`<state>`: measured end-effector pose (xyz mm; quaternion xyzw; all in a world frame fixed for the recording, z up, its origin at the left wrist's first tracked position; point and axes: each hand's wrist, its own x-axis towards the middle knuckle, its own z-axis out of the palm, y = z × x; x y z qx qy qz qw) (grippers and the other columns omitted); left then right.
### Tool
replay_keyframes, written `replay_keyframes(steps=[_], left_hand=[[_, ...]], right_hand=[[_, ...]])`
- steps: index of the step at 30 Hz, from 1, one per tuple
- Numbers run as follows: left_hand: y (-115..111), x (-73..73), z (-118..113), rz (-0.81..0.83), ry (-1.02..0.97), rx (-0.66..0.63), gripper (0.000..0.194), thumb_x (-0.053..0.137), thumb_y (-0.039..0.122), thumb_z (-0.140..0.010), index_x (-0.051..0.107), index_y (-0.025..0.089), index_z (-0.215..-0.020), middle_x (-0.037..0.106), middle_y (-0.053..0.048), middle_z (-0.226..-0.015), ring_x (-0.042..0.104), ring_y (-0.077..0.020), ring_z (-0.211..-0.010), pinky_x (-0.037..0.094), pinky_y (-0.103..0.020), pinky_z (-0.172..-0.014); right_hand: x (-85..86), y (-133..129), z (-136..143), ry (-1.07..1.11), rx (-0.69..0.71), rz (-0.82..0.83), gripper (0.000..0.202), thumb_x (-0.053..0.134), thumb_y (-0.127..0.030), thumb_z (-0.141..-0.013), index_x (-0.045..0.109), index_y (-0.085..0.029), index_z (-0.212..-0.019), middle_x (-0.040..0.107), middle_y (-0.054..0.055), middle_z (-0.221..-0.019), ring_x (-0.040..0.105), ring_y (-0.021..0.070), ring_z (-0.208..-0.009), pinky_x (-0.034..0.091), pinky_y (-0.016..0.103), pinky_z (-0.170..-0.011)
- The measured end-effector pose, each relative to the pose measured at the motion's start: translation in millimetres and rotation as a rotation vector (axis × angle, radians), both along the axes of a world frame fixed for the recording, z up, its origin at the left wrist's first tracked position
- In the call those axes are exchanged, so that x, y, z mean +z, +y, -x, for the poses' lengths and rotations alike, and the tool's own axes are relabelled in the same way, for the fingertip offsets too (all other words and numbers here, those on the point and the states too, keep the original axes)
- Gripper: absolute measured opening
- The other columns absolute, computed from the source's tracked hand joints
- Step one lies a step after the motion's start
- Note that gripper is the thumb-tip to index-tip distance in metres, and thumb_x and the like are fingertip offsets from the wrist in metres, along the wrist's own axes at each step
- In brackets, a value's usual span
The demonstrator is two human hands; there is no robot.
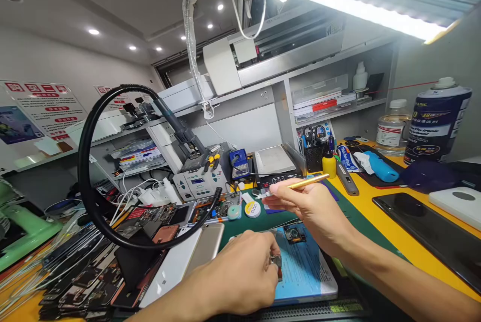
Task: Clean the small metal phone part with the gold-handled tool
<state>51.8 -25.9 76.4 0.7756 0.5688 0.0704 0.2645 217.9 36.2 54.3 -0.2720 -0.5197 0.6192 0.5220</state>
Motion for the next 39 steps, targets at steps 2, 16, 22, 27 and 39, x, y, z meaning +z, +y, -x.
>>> replay_keyframes(steps=[2,16,22,27,39], left_hand=[[0,-0.8,1,-0.029,0.031,-0.007,0.015,0.058,0.025,-0.078,0.069,0.026,-0.088,0.068,-0.005,-0.072,0.061,-0.0291,-0.08,0.038,-0.035,-0.065],[-9,6.3,0,-0.037,0.095,-0.08,0.033,0.047,0.04,-0.095,0.075,0.022,-0.095,0.078,-0.013,-0.091,0.067,-0.0347,-0.091,0.043,-0.041,-0.078],[-10,-6.3,6,-0.097,0.065,-0.074,0.032,0.048,0.037,-0.097,0.076,0.021,-0.096,0.08,-0.009,-0.086,0.069,-0.0257,-0.078,0.043,-0.034,-0.07],[-12,-16.3,10,-0.216,0.009,-0.091,0.026,0.052,0.031,-0.096,0.074,0.02,-0.102,0.079,-0.004,-0.081,0.07,-0.0206,-0.071,0.047,-0.03,-0.068],[-14,-22.0,65,-0.675,-0.061,-0.214,0.025,0.057,0.018,-0.095,0.066,0.019,-0.119,0.078,-0.006,-0.089,0.071,-0.0176,-0.072,0.051,-0.027,-0.065]], right_hand=[[-0.1,0,-1,0.023,0.005,-0.005,0.015,0.068,-0.028,-0.096,0.07,-0.014,-0.098,0.075,0.004,-0.101,0.073,0.0208,-0.089,0.059,0.042,-0.083],[2.4,1,-5,0.187,0.238,0.147,0.007,0.069,-0.019,-0.095,0.07,-0.014,-0.1,0.076,0.003,-0.099,0.074,0.0214,-0.092,0.059,0.043,-0.085],[4.5,0,-5,0.211,0.268,0.176,0.003,0.069,-0.014,-0.094,0.069,-0.014,-0.097,0.076,0.002,-0.097,0.075,0.0201,-0.088,0.06,0.042,-0.085],[1.4,3,-5,0.181,0.267,0.166,0.006,0.069,-0.016,-0.095,0.069,-0.014,-0.1,0.076,0.003,-0.099,0.075,0.0203,-0.088,0.06,0.042,-0.083],[-1.4,11,-1,0.034,0.137,0.174,0.013,0.067,-0.021,-0.097,0.068,-0.014,-0.108,0.074,0.005,-0.104,0.073,0.0202,-0.088,0.062,0.039,-0.077]])
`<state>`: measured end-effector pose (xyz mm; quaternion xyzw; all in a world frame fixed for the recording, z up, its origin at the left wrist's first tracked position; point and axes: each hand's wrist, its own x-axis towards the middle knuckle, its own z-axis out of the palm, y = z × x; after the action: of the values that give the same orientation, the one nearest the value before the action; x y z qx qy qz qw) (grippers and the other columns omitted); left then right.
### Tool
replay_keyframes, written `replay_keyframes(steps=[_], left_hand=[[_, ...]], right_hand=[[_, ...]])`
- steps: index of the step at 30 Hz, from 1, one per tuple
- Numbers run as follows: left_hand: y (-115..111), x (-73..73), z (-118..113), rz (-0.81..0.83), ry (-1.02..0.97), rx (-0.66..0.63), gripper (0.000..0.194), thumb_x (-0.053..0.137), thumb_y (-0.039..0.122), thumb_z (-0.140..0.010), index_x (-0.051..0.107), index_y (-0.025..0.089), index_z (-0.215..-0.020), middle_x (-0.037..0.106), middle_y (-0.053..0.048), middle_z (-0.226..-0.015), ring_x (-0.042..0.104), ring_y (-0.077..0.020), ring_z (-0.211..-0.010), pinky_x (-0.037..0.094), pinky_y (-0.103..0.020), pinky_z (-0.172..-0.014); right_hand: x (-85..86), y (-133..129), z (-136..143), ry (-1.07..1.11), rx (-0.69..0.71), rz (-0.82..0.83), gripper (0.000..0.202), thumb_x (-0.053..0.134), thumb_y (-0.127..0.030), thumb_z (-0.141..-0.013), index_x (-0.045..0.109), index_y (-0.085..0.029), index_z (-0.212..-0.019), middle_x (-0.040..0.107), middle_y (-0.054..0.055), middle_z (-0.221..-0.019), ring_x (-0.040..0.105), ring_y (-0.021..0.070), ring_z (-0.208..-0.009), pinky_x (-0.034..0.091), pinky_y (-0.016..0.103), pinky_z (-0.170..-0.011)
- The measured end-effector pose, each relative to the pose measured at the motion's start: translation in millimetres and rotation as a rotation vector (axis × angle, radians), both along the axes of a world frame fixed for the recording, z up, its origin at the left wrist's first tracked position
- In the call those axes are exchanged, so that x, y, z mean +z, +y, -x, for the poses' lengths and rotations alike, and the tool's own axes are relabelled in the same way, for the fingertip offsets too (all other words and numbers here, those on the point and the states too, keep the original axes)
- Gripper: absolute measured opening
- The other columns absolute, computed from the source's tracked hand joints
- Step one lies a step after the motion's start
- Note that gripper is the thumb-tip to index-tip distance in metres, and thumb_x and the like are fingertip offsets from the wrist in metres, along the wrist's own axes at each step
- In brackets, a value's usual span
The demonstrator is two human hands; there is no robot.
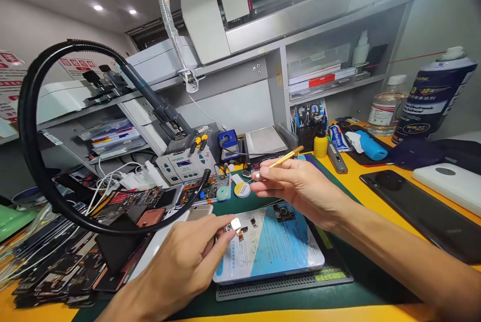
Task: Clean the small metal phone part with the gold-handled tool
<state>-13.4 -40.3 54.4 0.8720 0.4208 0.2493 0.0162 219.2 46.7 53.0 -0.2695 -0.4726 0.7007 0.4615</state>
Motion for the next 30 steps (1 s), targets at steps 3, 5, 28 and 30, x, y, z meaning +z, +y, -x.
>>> replay_keyframes(steps=[3,5,28,30], left_hand=[[-1,2.8,2,-0.083,-0.011,-0.011,0.024,0.061,0.017,-0.094,0.066,0.017,-0.117,0.076,-0.003,-0.079,0.069,-0.0144,-0.063,0.049,-0.024,-0.059],[-2,2.1,1,-0.132,-0.026,-0.014,0.025,0.064,0.016,-0.092,0.067,0.015,-0.117,0.073,0.0,-0.072,0.065,-0.0119,-0.056,0.047,-0.023,-0.054],[29,-3.5,-23,-0.257,-0.319,-0.096,0.018,0.072,0.01,-0.083,0.073,0.012,-0.101,0.074,0.0,-0.062,0.063,-0.0099,-0.047,0.048,-0.019,-0.046],[31,-5.7,-23,-0.215,-0.366,-0.092,0.019,0.071,0.01,-0.083,0.073,0.014,-0.102,0.074,0.001,-0.062,0.063,-0.0095,-0.045,0.046,-0.018,-0.042]], right_hand=[[-2.0,1,2,-0.042,-0.059,-0.05,0.012,0.067,-0.023,-0.097,0.069,-0.014,-0.105,0.074,0.004,-0.101,0.073,0.0192,-0.084,0.061,0.038,-0.075],[-2.7,1,3,-0.07,-0.098,-0.087,0.013,0.067,-0.025,-0.097,0.069,-0.014,-0.103,0.074,0.003,-0.097,0.073,0.0182,-0.08,0.061,0.037,-0.074],[-3.3,-19,5,-0.084,0.084,0.045,0.02,0.083,-0.024,-0.081,0.072,-0.02,-0.098,0.077,-0.003,-0.075,0.071,0.0111,-0.064,0.057,0.023,-0.064],[-1.3,-20,4,-0.072,0.07,0.03,0.021,0.084,-0.026,-0.08,0.073,-0.02,-0.098,0.077,-0.003,-0.078,0.069,0.0105,-0.067,0.056,0.022,-0.064]])
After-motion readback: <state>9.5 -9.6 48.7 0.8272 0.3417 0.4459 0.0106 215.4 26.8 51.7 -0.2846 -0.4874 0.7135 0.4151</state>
